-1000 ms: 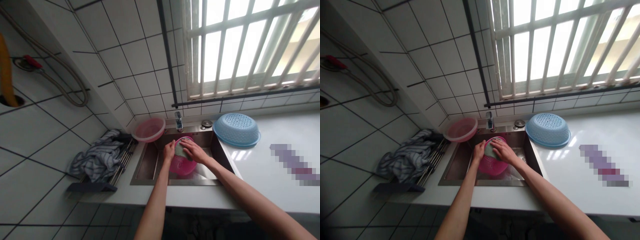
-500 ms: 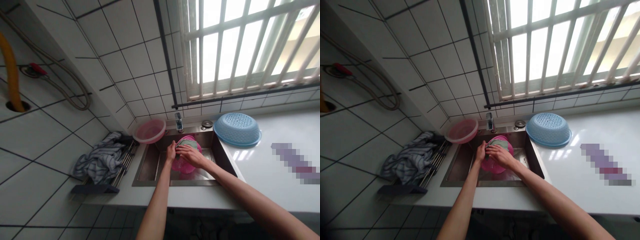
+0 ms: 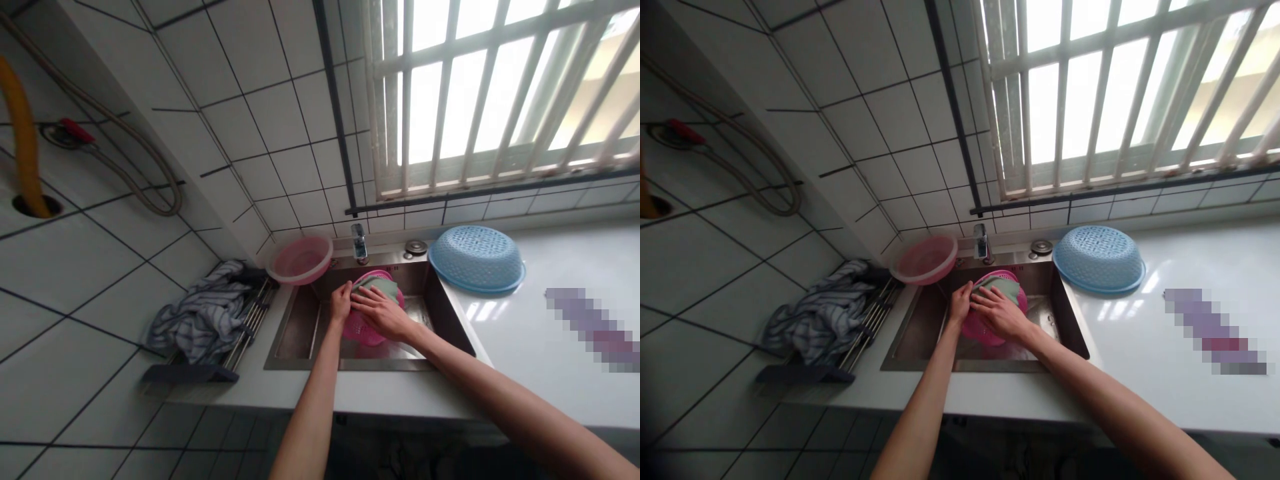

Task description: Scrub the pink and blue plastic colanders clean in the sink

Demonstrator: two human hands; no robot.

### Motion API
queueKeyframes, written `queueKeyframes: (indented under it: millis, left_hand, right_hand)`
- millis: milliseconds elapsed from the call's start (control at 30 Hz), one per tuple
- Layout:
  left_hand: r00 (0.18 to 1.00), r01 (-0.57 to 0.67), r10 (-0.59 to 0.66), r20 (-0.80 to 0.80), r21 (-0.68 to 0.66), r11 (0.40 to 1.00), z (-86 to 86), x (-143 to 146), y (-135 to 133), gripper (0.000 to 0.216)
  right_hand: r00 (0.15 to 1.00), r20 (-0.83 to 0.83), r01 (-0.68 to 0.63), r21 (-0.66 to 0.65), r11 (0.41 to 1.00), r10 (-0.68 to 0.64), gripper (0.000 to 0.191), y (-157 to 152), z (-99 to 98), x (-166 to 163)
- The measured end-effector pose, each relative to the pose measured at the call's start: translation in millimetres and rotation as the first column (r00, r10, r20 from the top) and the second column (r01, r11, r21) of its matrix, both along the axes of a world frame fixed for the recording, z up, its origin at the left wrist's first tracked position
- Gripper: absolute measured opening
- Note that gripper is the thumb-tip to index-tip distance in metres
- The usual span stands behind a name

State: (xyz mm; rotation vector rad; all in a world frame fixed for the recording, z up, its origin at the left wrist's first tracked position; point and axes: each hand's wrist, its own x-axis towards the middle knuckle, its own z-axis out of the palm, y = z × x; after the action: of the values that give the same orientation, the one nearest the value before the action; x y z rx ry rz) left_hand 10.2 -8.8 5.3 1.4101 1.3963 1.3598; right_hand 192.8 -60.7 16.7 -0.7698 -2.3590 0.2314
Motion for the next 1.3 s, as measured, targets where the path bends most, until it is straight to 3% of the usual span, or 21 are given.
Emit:
queueKeyframes:
  millis: [100, 233, 333, 433, 533, 633, 800, 900, 1000, 1133, 1300]
  left_hand:
    - [1.0, 0.006, -0.005, -0.026, 0.008, 1.0, 0.1, -1, -1, 0.063]
    - [1.0, -0.009, 0.009, -0.003, -0.02, 1.0, -1.4, 0, -1, 0.066]
    - [0.998, -0.041, 0.044, 0.038, -0.06, 0.997, -4.5, 1, 0, 0.068]
    - [0.997, -0.058, 0.061, 0.046, -0.057, 0.997, -7.7, 0, 0, 0.069]
    - [0.997, -0.055, 0.059, 0.055, -0.063, 0.996, -9.4, -4, 2, 0.069]
    - [0.997, -0.058, 0.062, 0.053, -0.066, 0.996, -8.6, -8, 4, 0.069]
    - [0.997, -0.058, 0.06, 0.044, -0.033, 0.998, -5.3, -2, 3, 0.069]
    - [0.999, -0.005, 0.006, 0.039, -0.032, 0.999, -4.3, 3, 2, 0.069]
    - [1.0, 0.024, -0.024, 0.012, -0.006, 1.0, -4.2, 4, 1, 0.068]
    - [1.0, 0.023, -0.022, 0.021, -0.041, 0.999, -3.3, 3, -1, 0.069]
    - [0.997, 0.054, -0.05, 0.065, -0.059, 0.997, 1.2, 5, -3, 0.072]
  right_hand:
    - [1.0, -0.028, -0.014, -0.02, 1.0, 0.013, 0.05, 9, -2.1, 10]
    - [0.972, -0.159, 0.15, -0.15, 0.977, -0.174, 0.048, 31, -13.4, 40]
    - [0.957, -0.178, 0.196, -0.187, 0.963, -0.229, 0.049, 32, -15.0, 46]
    - [0.977, -0.123, 0.157, -0.123, 0.98, -0.172, 0.048, 15, -7.9, 27]
    - [0.999, -0.034, 0.026, -0.039, 0.999, -0.027, 0.048, -4, 0.6, 0]
    - [0.999, -0.012, -0.034, -0.022, 0.999, 0.034, 0.05, -5, 3.0, -7]
    - [0.978, -0.153, 0.13, -0.093, 0.987, -0.143, 0.049, 24, -11.0, 28]
    - [0.964, -0.155, 0.201, -0.119, 0.972, -0.218, 0.05, 31, -21.0, 39]
    - [0.985, -0.078, 0.146, -0.088, 0.985, -0.153, 0.055, 19, -22.0, 24]
    - [0.999, 0.029, -0.037, -0.02, 0.999, 0.038, 0.059, 0, -9.9, -6]
    - [0.995, -0.096, -0.042, -0.021, 0.999, 0.04, 0.054, 5, 5.5, 11]
